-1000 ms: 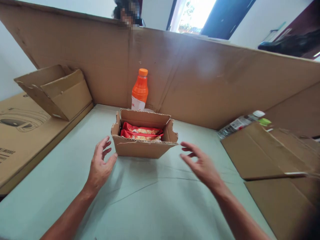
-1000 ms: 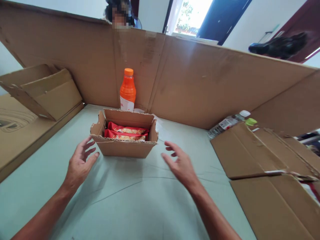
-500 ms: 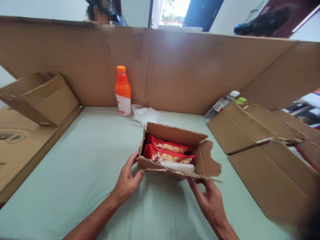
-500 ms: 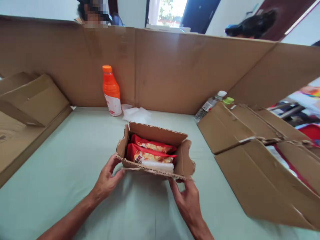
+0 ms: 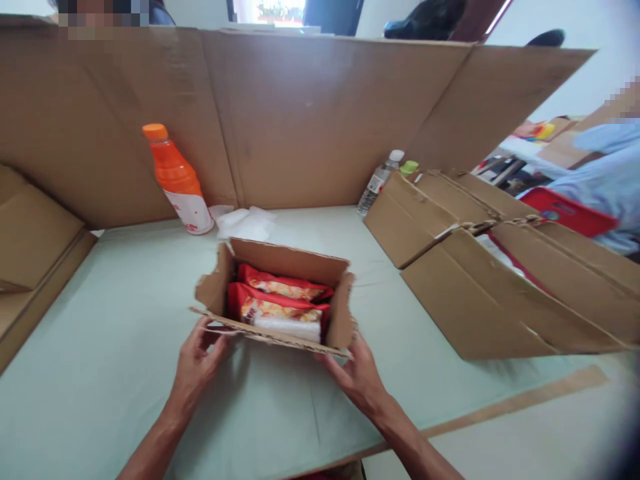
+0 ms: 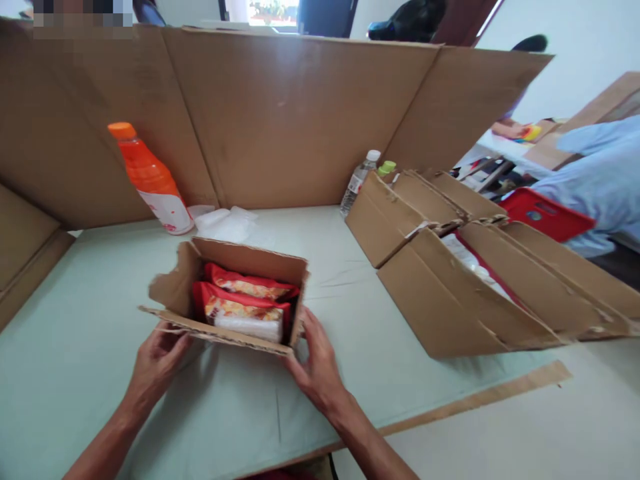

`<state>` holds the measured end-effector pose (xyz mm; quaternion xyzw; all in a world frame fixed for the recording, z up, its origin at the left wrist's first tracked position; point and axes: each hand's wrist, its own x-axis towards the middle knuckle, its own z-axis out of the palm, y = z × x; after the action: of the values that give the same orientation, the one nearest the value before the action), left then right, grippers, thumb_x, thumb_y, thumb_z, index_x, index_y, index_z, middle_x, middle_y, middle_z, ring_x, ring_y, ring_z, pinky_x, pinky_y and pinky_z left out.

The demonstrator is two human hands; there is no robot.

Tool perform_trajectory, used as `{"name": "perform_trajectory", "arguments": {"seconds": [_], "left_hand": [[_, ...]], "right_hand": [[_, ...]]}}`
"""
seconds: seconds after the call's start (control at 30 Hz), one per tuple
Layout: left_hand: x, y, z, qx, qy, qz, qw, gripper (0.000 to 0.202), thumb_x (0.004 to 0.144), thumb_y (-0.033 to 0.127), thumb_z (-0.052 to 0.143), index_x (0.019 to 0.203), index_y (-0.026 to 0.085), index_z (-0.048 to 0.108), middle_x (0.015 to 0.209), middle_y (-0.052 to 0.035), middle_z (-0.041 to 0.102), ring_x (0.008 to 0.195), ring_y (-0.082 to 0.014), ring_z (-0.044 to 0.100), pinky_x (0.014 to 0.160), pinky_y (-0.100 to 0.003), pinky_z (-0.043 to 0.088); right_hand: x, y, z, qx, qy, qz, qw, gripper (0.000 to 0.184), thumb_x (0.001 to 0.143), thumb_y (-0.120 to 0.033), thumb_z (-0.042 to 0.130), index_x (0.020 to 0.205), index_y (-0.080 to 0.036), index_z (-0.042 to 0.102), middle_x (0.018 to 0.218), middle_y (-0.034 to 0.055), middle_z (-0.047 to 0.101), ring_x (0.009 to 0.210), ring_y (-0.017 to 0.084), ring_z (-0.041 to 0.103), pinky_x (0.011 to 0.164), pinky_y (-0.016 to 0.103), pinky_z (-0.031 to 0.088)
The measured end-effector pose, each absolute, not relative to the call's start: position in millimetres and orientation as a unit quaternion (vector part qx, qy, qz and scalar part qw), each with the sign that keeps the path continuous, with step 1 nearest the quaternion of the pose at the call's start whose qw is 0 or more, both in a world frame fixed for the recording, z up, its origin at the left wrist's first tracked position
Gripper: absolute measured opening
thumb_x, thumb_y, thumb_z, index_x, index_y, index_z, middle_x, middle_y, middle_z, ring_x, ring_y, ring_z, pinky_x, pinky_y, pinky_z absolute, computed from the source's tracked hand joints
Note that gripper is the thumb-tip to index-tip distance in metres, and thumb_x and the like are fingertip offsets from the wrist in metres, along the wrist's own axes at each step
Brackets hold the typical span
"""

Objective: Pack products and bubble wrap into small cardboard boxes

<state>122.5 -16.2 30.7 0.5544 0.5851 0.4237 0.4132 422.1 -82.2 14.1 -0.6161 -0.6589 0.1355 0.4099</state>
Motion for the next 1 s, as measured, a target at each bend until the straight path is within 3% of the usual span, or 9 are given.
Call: {"name": "perform_trajectory", "arguments": {"seconds": [0.17, 0.3, 0.4, 0.5, 0.63, 0.77, 1.0], "left_hand": [[153, 16, 32, 0.528, 0.566, 0.467, 0.428, 0.043, 0.072, 0.046, 0.074, 0.102, 0.018, 0.062, 0.085, -0.0014, 0.070, 0.076, -0.0179, 0.065, 0.073, -0.028, 0.052], [213, 35, 32, 0.554, 0.497, 0.444, 0.499, 0.044, 0.073, 0.042, 0.072, 0.108, 0.017, 0.063, 0.084, -0.0020, 0.070, 0.071, -0.0168, 0.064, 0.069, -0.028, 0.051], [256, 54, 31, 0.568, 0.437, 0.439, 0.542, 0.045, 0.074, 0.036, 0.072, 0.114, 0.018, 0.064, 0.090, -0.0029, 0.071, 0.072, -0.0161, 0.063, 0.068, -0.027, 0.052], [299, 86, 28, 0.572, 0.387, 0.429, 0.582, 0.054, 0.071, 0.031, 0.074, 0.121, 0.017, 0.062, 0.110, -0.0090, 0.070, 0.082, -0.0176, 0.065, 0.073, -0.029, 0.053], [359, 123, 19, 0.574, 0.346, 0.419, 0.612, 0.084, 0.068, 0.029, 0.077, 0.144, 0.020, 0.044, 0.151, -0.0177, 0.045, 0.118, -0.0278, 0.060, 0.091, -0.037, 0.053], [406, 131, 4, 0.602, 0.286, 0.380, 0.641, 0.088, 0.065, 0.024, 0.078, 0.146, 0.019, 0.043, 0.152, -0.0179, 0.045, 0.132, -0.0331, 0.051, 0.102, -0.045, 0.049], [448, 149, -12, 0.642, 0.257, 0.351, 0.631, 0.092, 0.068, 0.020, 0.069, 0.153, 0.015, 0.033, 0.159, -0.0191, 0.034, 0.142, -0.0339, 0.041, 0.116, -0.049, 0.037]], "right_hand": [[435, -53, 26, -0.592, -0.664, 0.136, 0.435, 0.064, 0.089, -0.046, 0.064, 0.146, -0.021, 0.047, 0.149, 0.0153, 0.051, 0.136, 0.030, 0.051, 0.099, 0.043, 0.055], [477, -79, 23, -0.674, -0.581, 0.108, 0.443, 0.053, 0.087, -0.050, 0.065, 0.130, -0.019, 0.058, 0.124, 0.0152, 0.067, 0.106, 0.029, 0.066, 0.082, 0.041, 0.060], [499, -98, 17, -0.711, -0.528, 0.103, 0.453, 0.044, 0.086, -0.050, 0.066, 0.116, -0.019, 0.063, 0.106, 0.0119, 0.071, 0.087, 0.025, 0.068, 0.077, 0.040, 0.060], [511, -93, 10, -0.718, -0.482, 0.104, 0.492, 0.053, 0.085, -0.046, 0.068, 0.129, -0.019, 0.056, 0.120, 0.0135, 0.066, 0.098, 0.025, 0.068, 0.082, 0.041, 0.061], [534, -62, -5, -0.689, -0.478, 0.117, 0.533, 0.074, 0.088, -0.041, 0.066, 0.152, -0.023, 0.035, 0.150, 0.0169, 0.046, 0.128, 0.028, 0.057, 0.095, 0.045, 0.059], [563, -37, -19, -0.674, -0.517, 0.124, 0.513, 0.069, 0.089, -0.037, 0.062, 0.153, -0.024, 0.037, 0.154, 0.0165, 0.040, 0.130, 0.028, 0.055, 0.098, 0.047, 0.058], [589, -13, -27, -0.680, -0.509, 0.142, 0.508, 0.064, 0.087, -0.036, 0.063, 0.147, -0.020, 0.047, 0.159, 0.0195, 0.030, 0.128, 0.031, 0.056, 0.098, 0.049, 0.057]]}}
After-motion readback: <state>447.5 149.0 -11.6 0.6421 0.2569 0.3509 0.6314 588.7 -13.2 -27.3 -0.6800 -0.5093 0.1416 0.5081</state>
